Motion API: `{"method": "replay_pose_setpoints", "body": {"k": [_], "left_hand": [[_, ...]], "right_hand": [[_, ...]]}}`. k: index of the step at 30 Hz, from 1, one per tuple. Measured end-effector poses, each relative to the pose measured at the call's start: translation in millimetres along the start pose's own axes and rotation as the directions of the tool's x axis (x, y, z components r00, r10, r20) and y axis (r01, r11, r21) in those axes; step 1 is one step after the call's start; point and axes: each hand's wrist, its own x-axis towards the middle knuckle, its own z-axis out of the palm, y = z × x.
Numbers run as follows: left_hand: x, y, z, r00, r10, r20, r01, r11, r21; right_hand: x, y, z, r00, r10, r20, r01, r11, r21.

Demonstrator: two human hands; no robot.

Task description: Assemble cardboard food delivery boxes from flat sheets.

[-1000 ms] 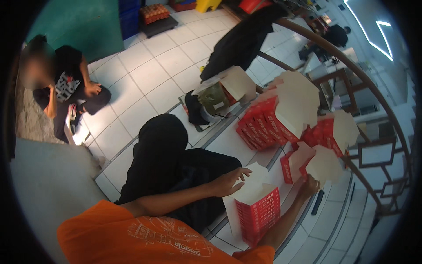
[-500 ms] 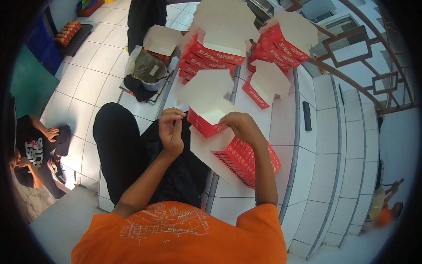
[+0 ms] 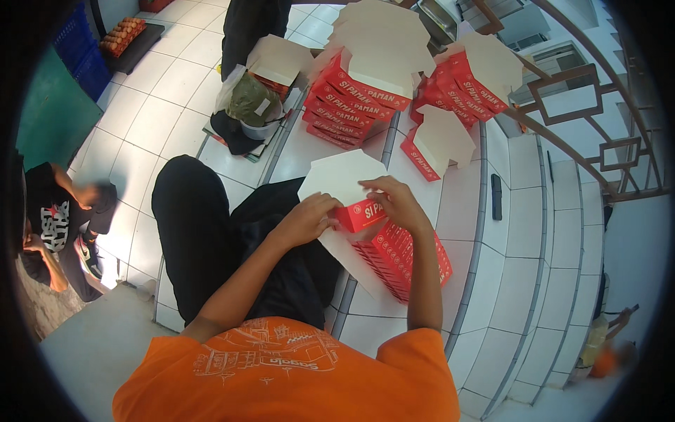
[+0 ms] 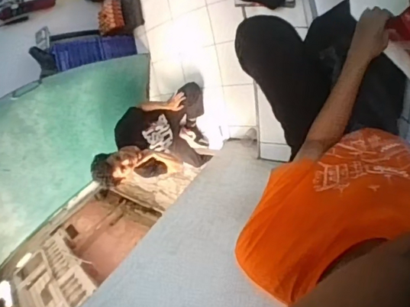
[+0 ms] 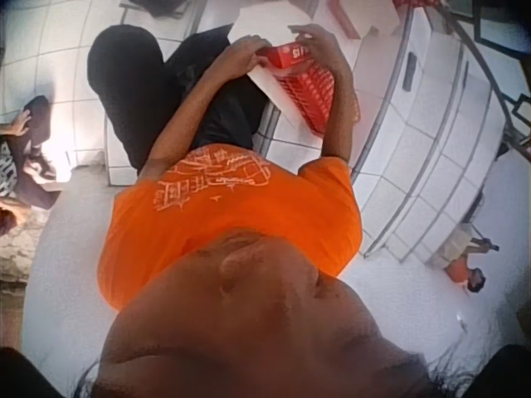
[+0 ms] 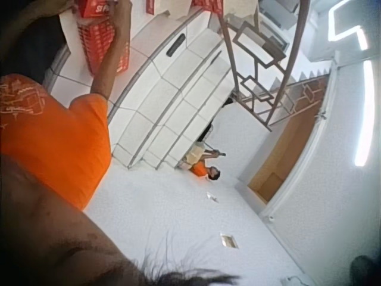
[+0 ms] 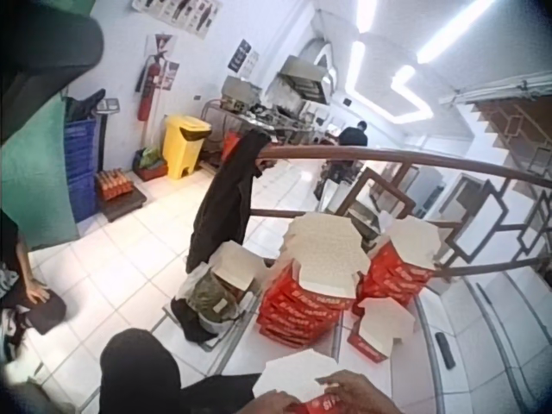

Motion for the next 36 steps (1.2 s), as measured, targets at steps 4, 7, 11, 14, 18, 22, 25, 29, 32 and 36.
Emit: {"method": "replay_pose_setpoints", "body": {"k": [4,7,11,14,18,22,25,29,32,36], "left_hand": [[1,-13,25,0.999,-0.045,0.01,0.046,0.987,-0.156],[3,-10,35,0.996,-0.055,0.063,0.066,0.981,-0.185],[2,-5,32,0.989,-0.004,0.146,0.051,0.948,-0.315],[-1,1,29,0.995,0.009,0.102,0.023,0.952,-0.305],[1,-6,37,0.99,0.059,0.125,-0.019,0.952,-0.305],[-2,-12,32,0.979,-0.01,0.206,0.088,0.924,-0.372],[-3,-8,39,0.987,-0.05,0.156,0.103,0.928,-0.358],[0,-15,57,0.995,-0.052,0.085,0.083,0.902,-0.424],[1,-23,53,0.996,-0.024,0.091,0.056,0.927,-0.371],[2,-21,44,0.992,0.044,0.118,0.012,0.901,-0.434]], "right_hand": [[-42,13,-6,0.895,-0.193,-0.403,0.122,0.973,-0.194],[-81,23,15,0.831,-0.095,-0.548,-0.031,0.976,-0.216],[-107,-8,72,0.818,0.086,-0.569,-0.21,0.965,-0.157],[-109,-23,103,0.813,0.13,-0.567,-0.251,0.958,-0.141],[-111,-14,128,0.771,0.099,-0.629,-0.28,0.94,-0.196],[-108,-15,138,0.772,0.108,-0.626,-0.253,0.956,-0.148],[-109,-14,142,0.794,0.058,-0.605,-0.308,0.897,-0.318],[-110,-21,126,0.846,0.045,-0.532,-0.291,0.875,-0.387],[-105,-25,120,0.875,0.053,-0.482,-0.266,0.884,-0.385],[-105,-10,124,0.902,0.0,-0.432,-0.2,0.887,-0.416]]}}
